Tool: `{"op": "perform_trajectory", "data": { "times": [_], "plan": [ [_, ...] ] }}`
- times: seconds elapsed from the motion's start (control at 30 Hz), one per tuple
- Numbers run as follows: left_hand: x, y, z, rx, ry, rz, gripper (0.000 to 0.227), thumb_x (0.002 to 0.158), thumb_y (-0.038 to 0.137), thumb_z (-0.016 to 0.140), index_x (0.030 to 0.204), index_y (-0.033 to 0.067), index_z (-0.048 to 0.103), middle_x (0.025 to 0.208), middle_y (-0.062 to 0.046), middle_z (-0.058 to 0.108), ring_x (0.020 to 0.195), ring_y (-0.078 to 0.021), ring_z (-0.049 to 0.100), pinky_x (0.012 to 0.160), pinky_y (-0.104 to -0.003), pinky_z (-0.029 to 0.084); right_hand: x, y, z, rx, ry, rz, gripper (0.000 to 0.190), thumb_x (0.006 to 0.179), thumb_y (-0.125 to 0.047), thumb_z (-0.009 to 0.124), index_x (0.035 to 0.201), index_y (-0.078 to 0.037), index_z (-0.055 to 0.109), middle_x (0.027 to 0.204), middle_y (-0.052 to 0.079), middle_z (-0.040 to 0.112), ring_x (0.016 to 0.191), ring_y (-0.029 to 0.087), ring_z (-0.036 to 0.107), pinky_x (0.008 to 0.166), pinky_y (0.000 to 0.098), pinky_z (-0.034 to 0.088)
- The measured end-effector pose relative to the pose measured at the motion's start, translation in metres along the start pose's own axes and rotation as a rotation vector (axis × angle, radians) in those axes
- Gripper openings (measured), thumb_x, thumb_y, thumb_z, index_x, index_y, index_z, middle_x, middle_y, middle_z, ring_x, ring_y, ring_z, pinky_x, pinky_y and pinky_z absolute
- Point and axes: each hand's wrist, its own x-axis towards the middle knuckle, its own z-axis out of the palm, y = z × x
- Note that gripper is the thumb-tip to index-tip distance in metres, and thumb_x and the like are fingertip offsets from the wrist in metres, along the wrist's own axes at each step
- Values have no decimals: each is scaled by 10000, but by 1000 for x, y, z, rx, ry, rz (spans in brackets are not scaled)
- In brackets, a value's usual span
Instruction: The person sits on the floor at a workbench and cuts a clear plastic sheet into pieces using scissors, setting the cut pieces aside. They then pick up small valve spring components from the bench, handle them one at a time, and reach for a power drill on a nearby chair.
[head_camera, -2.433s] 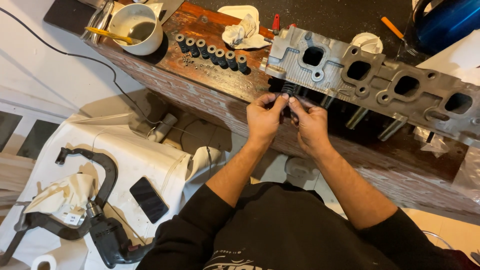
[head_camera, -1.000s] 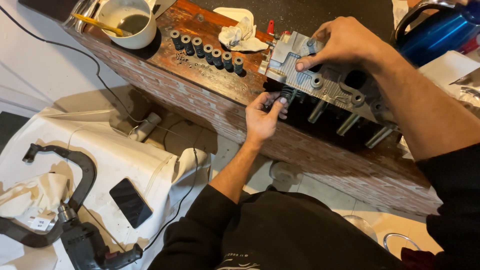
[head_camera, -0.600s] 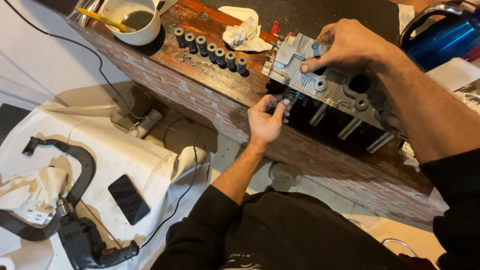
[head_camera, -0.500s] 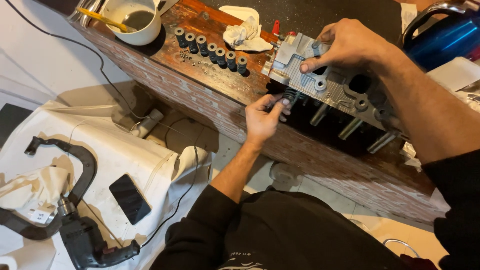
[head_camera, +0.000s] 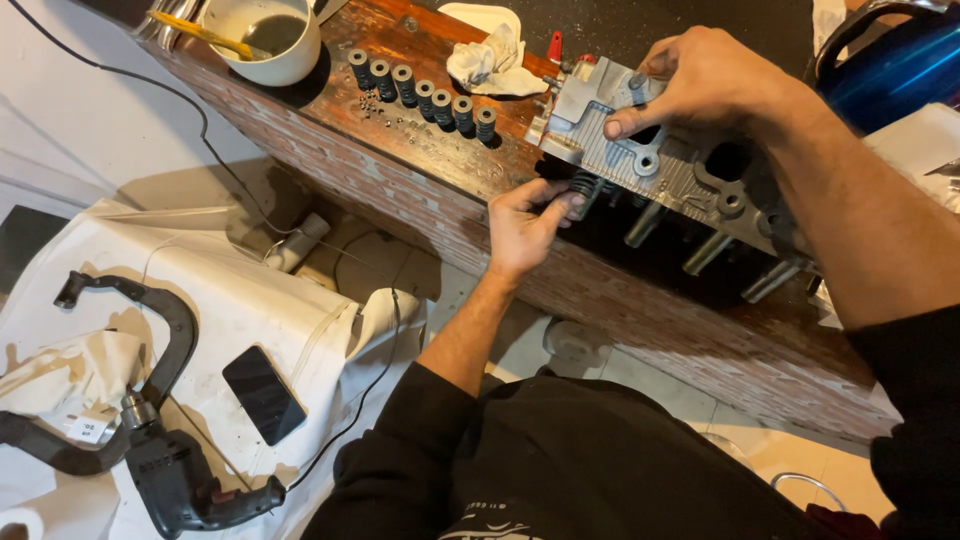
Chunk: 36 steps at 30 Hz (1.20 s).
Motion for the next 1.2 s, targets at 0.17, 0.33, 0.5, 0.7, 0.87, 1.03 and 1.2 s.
{"op": "perform_trajectory", "data": {
  "times": [0.17, 0.33, 0.5, 0.7, 0.87, 1.03, 1.2],
  "plan": [
    [8, 6, -6, 50, -45, 2, 168, 830, 2, 824, 977, -60, 774, 759, -83, 770, 580, -109, 635, 554, -227, 523, 7, 5, -1, -85, -12, -34, 879, 618, -518, 951, 1175, 126, 733, 1038, 266, 760, 830, 383, 719, 772, 460, 568],
    [10, 9, -9, 169, -68, 123, 172, 815, 33, 847, 968, -17, 788, 756, -72, 781, 565, -109, 640, 541, -224, 486, 0, -6, -2, -49, -11, -10, 859, 613, -478, 966, 1173, 129, 727, 1034, 276, 754, 841, 387, 725, 770, 463, 579],
    [8, 11, -5, 265, -21, 127, 222, 806, 67, 859, 989, -32, 782, 734, -59, 761, 565, -104, 591, 541, -229, 461, 3, 0, -2, -100, -17, -39, 958, 626, -556, 928, 1216, 164, 698, 1080, 314, 749, 855, 419, 740, 767, 463, 592],
    [8, 7, -6, 72, -61, 10, 135, 845, -17, 801, 968, -57, 761, 748, -66, 746, 593, -114, 626, 572, -230, 518, 13, 18, 4, -113, 10, -75, 945, 621, -599, 913, 1194, 129, 723, 1106, 253, 764, 891, 379, 728, 807, 441, 574],
    [7, 3, -4, 22, -63, -49, 122, 867, -26, 782, 984, -53, 763, 728, -62, 725, 581, -110, 606, 555, -233, 511, 15, 21, 5, -164, 14, -108, 1032, 625, -643, 894, 1253, 151, 695, 1122, 300, 745, 905, 429, 729, 822, 469, 578],
    [4, 4, -2, -3, -45, -20, 90, 870, -18, 790, 939, -61, 752, 705, -55, 706, 591, -111, 617, 571, -226, 512, 10, 14, 5, -171, 34, -80, 1082, 616, -660, 898, 1276, 170, 682, 1195, 316, 731, 976, 454, 737, 869, 495, 592],
    [2, -8, -2, -76, -37, -72, 146, 883, -27, 791, 1000, -99, 741, 804, -109, 760, 649, -146, 716, 618, -227, 583, 11, 12, 5, -152, -10, -37, 922, 669, -624, 890, 1211, 106, 736, 993, 245, 774, 772, 374, 728, 724, 464, 588]
  ]
}}
